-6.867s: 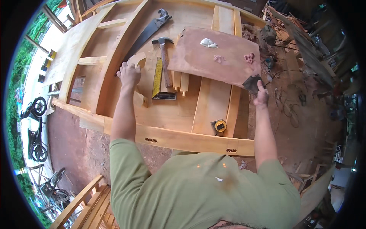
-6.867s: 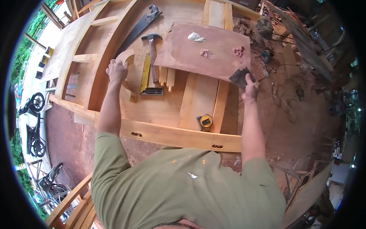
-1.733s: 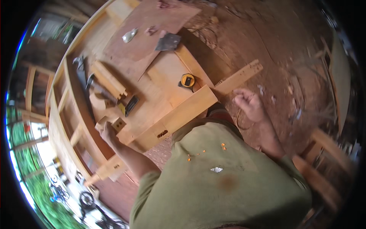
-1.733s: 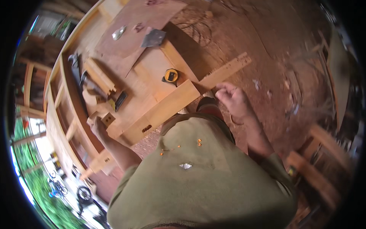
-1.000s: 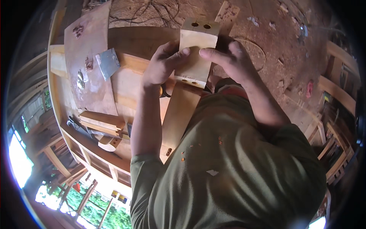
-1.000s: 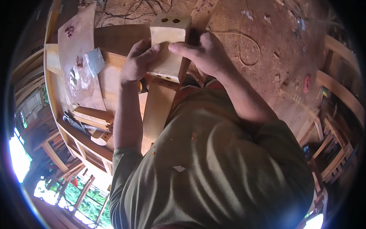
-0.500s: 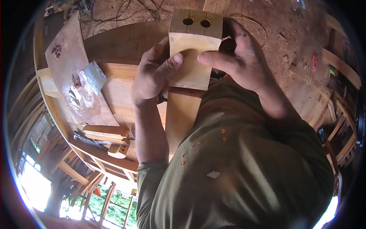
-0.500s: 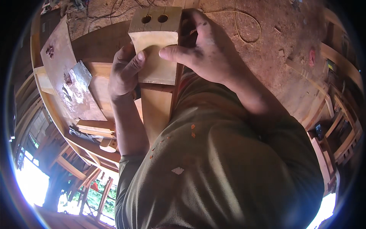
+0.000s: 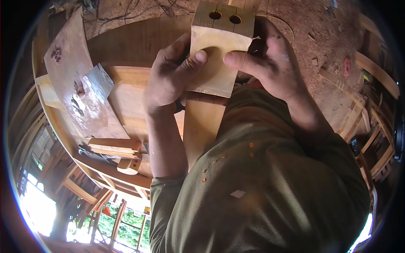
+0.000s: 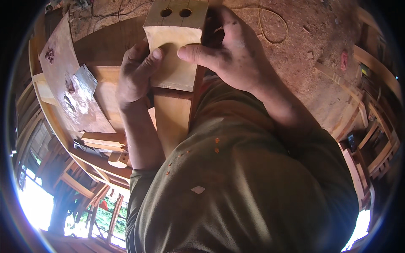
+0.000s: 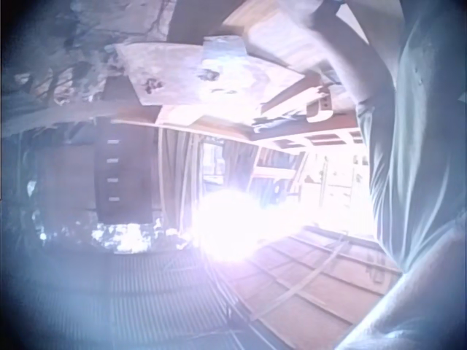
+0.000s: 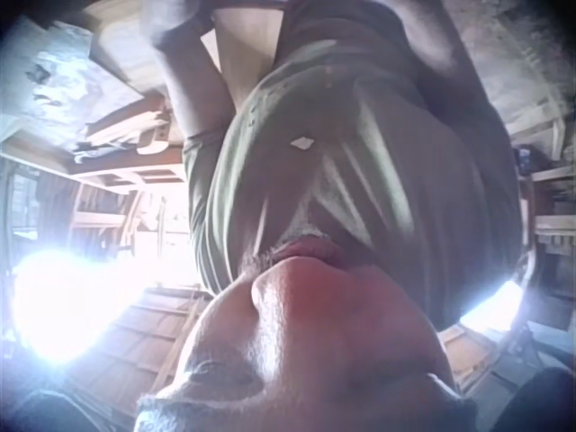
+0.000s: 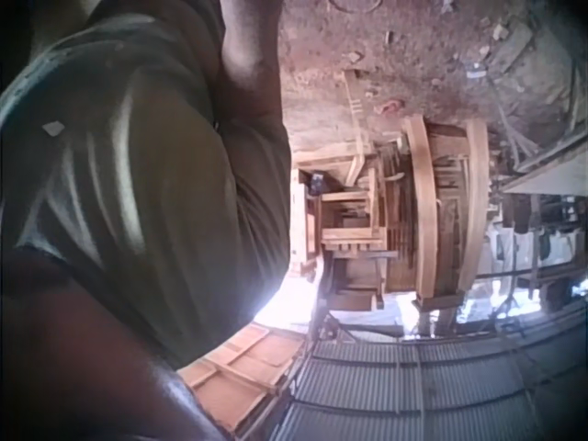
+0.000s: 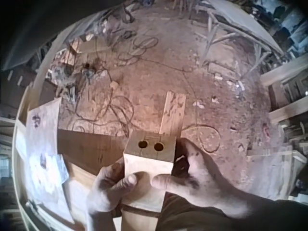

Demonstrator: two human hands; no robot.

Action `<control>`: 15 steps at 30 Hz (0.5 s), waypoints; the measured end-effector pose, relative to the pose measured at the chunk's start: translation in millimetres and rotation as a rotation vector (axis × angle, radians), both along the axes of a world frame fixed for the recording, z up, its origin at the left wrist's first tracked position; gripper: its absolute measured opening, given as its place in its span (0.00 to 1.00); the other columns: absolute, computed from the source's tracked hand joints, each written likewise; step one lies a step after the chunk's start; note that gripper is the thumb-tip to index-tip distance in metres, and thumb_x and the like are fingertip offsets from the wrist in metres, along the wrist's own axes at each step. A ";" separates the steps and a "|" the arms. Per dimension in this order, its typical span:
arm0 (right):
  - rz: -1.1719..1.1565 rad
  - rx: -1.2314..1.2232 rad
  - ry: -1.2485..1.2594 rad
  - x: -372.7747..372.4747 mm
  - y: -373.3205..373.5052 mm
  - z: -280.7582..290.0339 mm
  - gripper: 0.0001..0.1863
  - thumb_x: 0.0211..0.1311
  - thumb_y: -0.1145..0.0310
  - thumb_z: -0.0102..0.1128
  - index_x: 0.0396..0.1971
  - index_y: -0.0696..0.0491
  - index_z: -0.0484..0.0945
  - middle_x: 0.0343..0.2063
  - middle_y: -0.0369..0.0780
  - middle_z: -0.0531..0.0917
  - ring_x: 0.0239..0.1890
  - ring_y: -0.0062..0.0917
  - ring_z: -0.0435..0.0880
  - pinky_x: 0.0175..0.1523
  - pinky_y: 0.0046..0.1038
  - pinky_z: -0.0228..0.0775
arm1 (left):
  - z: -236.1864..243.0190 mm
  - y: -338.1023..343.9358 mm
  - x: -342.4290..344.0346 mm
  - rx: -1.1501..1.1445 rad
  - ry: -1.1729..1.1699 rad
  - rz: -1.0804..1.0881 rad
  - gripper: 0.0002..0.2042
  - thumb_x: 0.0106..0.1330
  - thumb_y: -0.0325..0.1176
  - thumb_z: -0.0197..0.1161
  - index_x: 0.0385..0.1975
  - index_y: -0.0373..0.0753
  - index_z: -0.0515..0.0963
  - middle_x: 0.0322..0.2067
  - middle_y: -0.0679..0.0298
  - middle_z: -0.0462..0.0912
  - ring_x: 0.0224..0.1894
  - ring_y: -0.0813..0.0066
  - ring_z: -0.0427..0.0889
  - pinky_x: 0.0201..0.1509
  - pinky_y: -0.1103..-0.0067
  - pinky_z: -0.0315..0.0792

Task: The person mixes wood filler with a spatula on a board, then checks a wooden block and uses an angle grinder to smooth a long wooden strip.

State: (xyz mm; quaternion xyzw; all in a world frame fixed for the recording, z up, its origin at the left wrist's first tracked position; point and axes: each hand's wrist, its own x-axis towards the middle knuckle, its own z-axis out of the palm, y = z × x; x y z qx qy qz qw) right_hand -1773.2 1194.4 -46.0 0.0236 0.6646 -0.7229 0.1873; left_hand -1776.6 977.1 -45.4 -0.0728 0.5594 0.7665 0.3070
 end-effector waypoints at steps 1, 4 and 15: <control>-0.001 -0.002 -0.008 -0.2 -0.5 1.0 0.29 0.57 0.72 0.72 0.56 0.61 0.69 0.44 0.40 0.82 0.46 0.21 0.81 0.50 0.25 0.77 | -0.9 -0.7 0.2 0.001 -0.003 0.003 0.23 0.71 0.36 0.63 0.61 0.29 0.71 0.49 0.59 0.83 0.49 0.75 0.80 0.55 0.78 0.74; -0.006 -0.026 -0.023 0.3 -1.2 0.0 0.29 0.57 0.71 0.72 0.56 0.62 0.68 0.45 0.41 0.82 0.47 0.21 0.81 0.52 0.26 0.76 | -1.5 -1.9 0.1 0.003 -0.015 -0.016 0.23 0.70 0.35 0.64 0.61 0.29 0.71 0.49 0.59 0.83 0.50 0.76 0.80 0.56 0.78 0.73; 0.003 -0.020 0.029 -0.9 -1.7 0.2 0.30 0.58 0.71 0.71 0.57 0.62 0.68 0.46 0.41 0.81 0.49 0.22 0.80 0.54 0.26 0.74 | -1.4 -2.3 -0.8 -0.064 0.018 -0.041 0.25 0.68 0.35 0.67 0.60 0.28 0.71 0.49 0.58 0.83 0.50 0.76 0.78 0.57 0.78 0.72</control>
